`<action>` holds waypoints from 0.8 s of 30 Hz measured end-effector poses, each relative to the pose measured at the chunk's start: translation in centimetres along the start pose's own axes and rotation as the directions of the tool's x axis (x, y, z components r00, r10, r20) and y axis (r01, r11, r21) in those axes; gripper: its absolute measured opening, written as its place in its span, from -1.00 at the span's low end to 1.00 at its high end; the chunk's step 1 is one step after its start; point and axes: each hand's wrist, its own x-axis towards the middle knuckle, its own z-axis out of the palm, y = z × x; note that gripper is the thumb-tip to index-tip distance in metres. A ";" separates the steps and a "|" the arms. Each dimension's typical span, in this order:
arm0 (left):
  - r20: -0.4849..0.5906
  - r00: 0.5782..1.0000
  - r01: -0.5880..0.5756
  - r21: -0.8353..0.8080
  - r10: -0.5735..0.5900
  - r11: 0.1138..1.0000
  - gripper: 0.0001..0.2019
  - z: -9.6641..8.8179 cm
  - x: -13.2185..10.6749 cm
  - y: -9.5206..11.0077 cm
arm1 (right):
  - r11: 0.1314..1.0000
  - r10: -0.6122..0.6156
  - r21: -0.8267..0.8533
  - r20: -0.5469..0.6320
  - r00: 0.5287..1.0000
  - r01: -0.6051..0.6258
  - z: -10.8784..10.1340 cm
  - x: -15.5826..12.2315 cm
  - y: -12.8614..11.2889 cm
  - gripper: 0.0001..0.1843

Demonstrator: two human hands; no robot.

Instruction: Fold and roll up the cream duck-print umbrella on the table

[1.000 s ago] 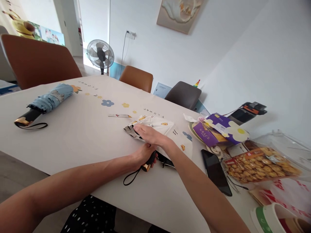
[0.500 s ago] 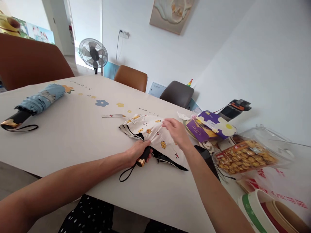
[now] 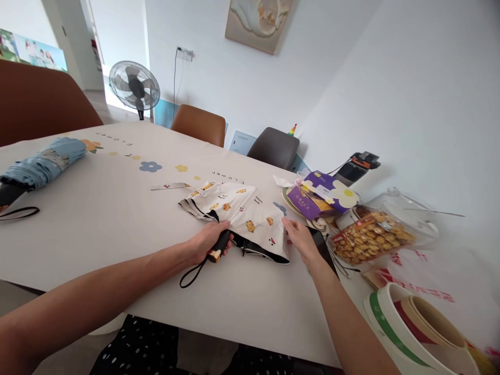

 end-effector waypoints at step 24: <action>0.185 0.968 0.218 -0.279 -0.170 0.935 -0.64 -0.9 0.8 0.5 | 0.732 -0.136 0.663 0.370 0.919 -0.159 6.1 -0.8 -6.9 -0.59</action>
